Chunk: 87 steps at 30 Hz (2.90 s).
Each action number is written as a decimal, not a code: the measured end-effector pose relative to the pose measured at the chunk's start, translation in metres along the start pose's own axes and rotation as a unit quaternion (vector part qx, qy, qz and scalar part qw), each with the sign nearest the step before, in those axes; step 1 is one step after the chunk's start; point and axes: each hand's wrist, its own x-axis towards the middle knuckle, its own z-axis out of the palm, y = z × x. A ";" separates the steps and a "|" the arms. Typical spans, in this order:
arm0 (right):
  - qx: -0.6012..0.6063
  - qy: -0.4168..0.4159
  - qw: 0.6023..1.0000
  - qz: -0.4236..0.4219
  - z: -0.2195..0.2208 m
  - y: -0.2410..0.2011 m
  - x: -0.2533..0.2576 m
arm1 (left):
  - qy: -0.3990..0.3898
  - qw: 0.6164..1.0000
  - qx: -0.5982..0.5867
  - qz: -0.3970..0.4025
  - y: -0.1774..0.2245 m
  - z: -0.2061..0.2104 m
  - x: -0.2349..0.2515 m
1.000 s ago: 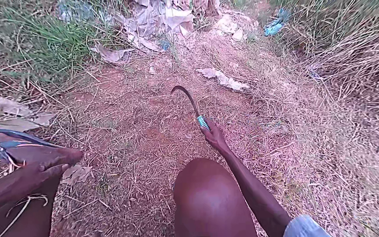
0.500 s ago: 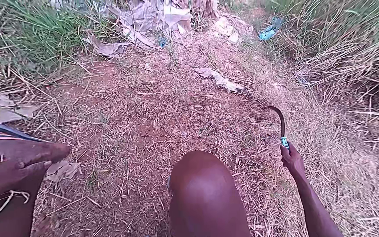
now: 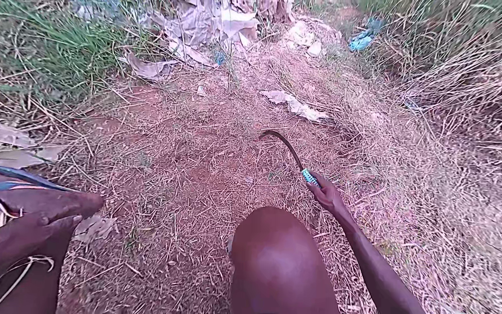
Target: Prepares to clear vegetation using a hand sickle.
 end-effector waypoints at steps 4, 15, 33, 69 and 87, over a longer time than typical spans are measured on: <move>-0.064 0.022 0.997 0.027 -0.018 0.011 0.048 | -0.007 0.999 -0.038 0.005 0.024 -0.010 -0.018; 0.129 0.215 0.954 0.167 -0.069 0.085 -0.009 | 0.007 0.996 -0.061 -0.065 0.011 0.006 -0.005; -0.086 0.076 0.987 0.111 -0.078 0.104 -0.128 | -0.011 1.000 -0.018 -0.003 0.047 -0.002 -0.016; 0.085 0.301 0.901 0.300 -0.132 0.165 -0.136 | -0.024 0.994 0.109 -0.015 0.011 0.014 0.014; 0.045 0.106 0.988 0.103 -0.037 0.073 -0.073 | 0.013 0.994 -0.001 0.112 -0.002 0.018 0.010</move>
